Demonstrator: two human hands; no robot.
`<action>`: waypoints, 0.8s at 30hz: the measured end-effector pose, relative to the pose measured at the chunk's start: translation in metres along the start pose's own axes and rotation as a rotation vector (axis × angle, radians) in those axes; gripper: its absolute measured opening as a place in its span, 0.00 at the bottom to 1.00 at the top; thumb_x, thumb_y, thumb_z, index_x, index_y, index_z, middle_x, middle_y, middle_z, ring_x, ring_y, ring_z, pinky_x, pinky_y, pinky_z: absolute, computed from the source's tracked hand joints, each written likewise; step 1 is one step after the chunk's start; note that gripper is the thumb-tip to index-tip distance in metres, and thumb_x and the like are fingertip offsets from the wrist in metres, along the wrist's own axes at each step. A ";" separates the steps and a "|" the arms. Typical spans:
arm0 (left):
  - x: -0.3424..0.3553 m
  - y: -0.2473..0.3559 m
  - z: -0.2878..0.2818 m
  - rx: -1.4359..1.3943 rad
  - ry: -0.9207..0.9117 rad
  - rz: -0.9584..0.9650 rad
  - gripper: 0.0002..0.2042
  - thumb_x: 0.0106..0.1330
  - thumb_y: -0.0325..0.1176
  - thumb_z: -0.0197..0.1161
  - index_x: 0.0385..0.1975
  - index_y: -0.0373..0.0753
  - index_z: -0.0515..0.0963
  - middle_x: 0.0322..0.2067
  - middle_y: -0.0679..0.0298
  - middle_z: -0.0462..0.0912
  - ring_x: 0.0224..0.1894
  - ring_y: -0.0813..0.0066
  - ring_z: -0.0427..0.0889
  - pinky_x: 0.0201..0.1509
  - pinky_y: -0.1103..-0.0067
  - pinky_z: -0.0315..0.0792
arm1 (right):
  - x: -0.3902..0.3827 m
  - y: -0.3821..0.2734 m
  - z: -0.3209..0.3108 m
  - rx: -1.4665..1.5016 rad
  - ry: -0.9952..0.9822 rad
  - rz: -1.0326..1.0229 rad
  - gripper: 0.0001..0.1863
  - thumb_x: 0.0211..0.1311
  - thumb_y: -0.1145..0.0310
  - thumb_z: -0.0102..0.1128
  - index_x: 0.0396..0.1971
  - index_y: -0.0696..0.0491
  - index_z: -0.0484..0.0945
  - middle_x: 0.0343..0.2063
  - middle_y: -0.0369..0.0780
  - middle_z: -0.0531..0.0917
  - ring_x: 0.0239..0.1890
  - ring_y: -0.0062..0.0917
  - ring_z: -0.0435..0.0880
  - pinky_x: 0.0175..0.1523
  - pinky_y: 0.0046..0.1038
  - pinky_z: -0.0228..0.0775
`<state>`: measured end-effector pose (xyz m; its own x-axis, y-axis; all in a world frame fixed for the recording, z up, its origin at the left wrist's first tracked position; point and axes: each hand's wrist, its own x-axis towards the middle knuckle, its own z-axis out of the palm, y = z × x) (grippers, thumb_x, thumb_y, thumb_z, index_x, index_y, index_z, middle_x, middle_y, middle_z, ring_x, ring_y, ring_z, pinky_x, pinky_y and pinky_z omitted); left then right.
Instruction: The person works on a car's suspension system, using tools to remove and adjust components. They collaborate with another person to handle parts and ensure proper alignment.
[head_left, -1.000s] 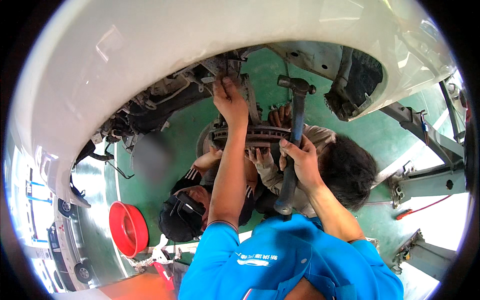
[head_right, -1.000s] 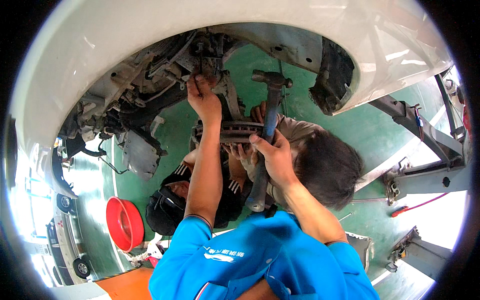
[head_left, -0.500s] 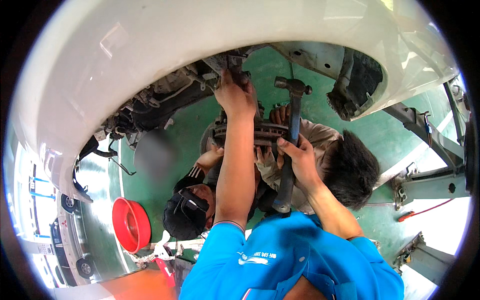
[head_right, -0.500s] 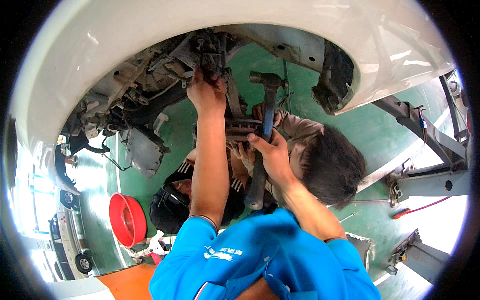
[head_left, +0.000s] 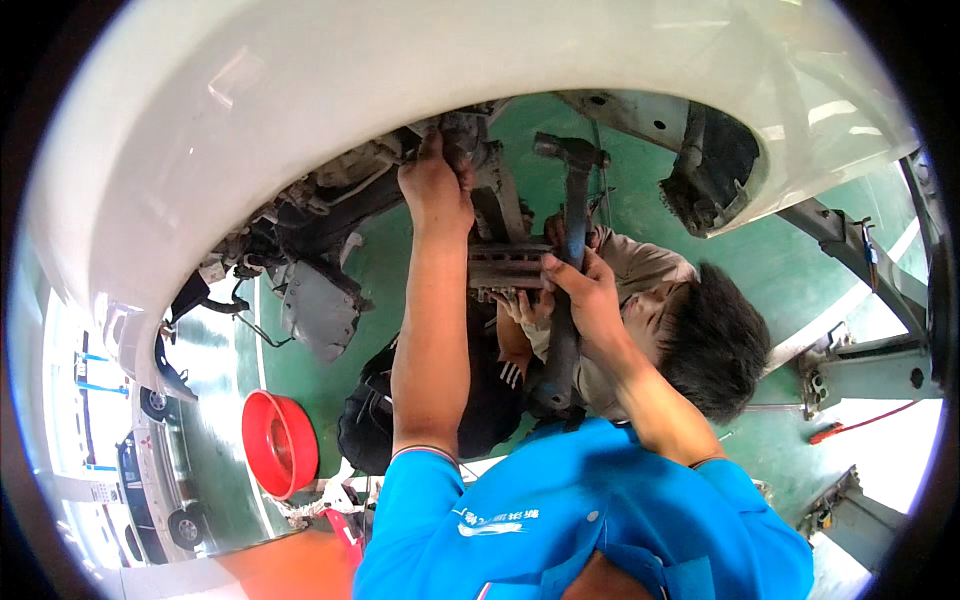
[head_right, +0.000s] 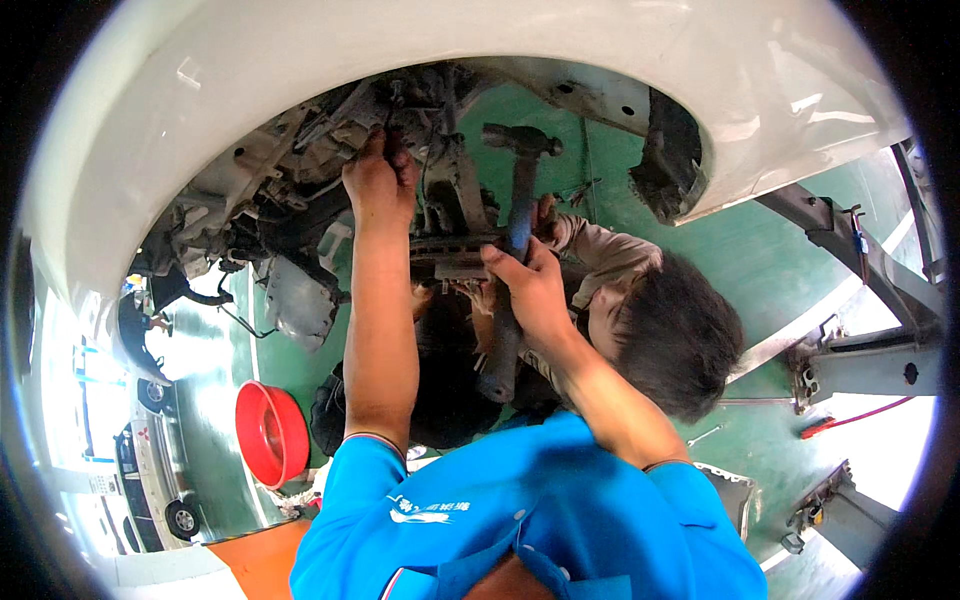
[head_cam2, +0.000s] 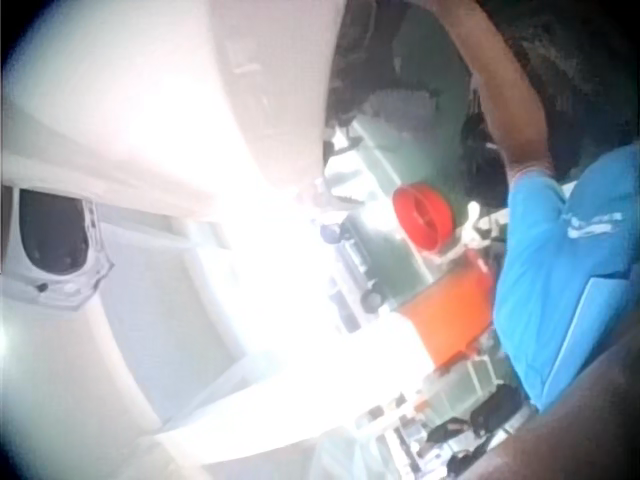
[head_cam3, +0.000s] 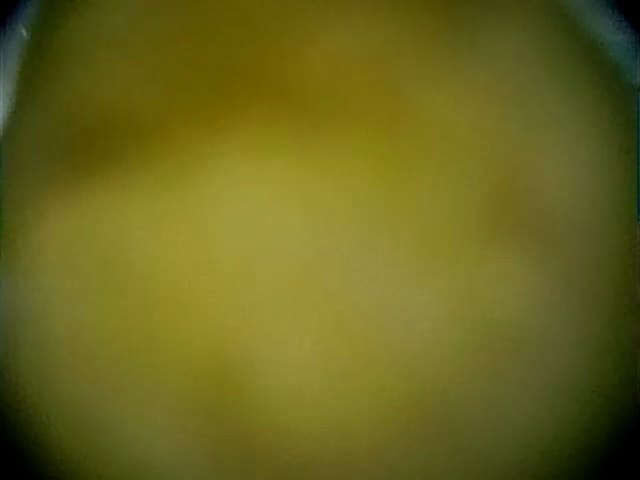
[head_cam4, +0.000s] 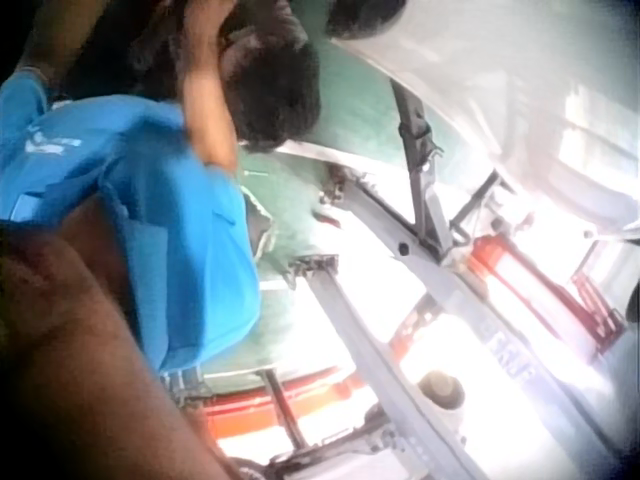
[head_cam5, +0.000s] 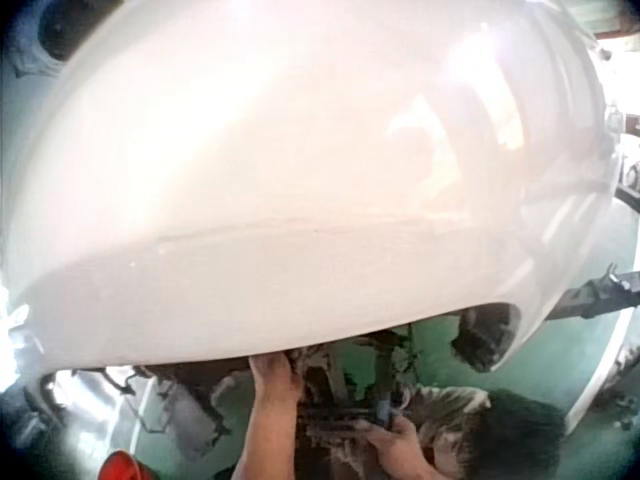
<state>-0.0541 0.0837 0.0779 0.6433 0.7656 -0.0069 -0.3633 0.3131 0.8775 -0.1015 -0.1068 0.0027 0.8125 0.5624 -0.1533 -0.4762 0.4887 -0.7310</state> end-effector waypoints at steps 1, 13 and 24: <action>-0.004 0.001 0.001 0.048 -0.005 0.007 0.14 0.72 0.34 0.52 0.21 0.38 0.70 0.14 0.67 0.68 0.12 0.77 0.60 0.16 0.77 0.52 | 0.004 0.003 0.002 0.009 -0.003 0.006 0.10 0.64 0.67 0.61 0.35 0.56 0.70 0.23 0.34 0.76 0.20 0.17 0.75 0.26 0.22 0.66; -0.012 -0.031 -0.022 0.379 -0.120 0.159 0.22 0.75 0.47 0.48 0.20 0.38 0.69 0.12 0.67 0.69 0.10 0.78 0.63 0.14 0.76 0.55 | 0.025 0.017 0.032 0.307 -0.222 0.232 0.08 0.66 0.64 0.58 0.33 0.53 0.73 0.20 0.34 0.75 0.17 0.20 0.74 0.25 0.24 0.67; -0.001 -0.044 -0.039 0.697 0.031 0.255 0.27 0.73 0.53 0.50 0.19 0.34 0.68 0.13 0.67 0.64 0.17 0.78 0.59 0.22 0.72 0.57 | 0.038 -0.005 0.041 0.308 -0.227 0.307 0.09 0.66 0.65 0.55 0.28 0.51 0.69 0.18 0.32 0.73 0.13 0.18 0.71 0.14 0.20 0.66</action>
<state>-0.0646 0.0912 0.0211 0.5728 0.7858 0.2333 0.0201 -0.2980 0.9544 -0.0821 -0.0608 0.0279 0.5414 0.8259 -0.1576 -0.7878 0.4327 -0.4384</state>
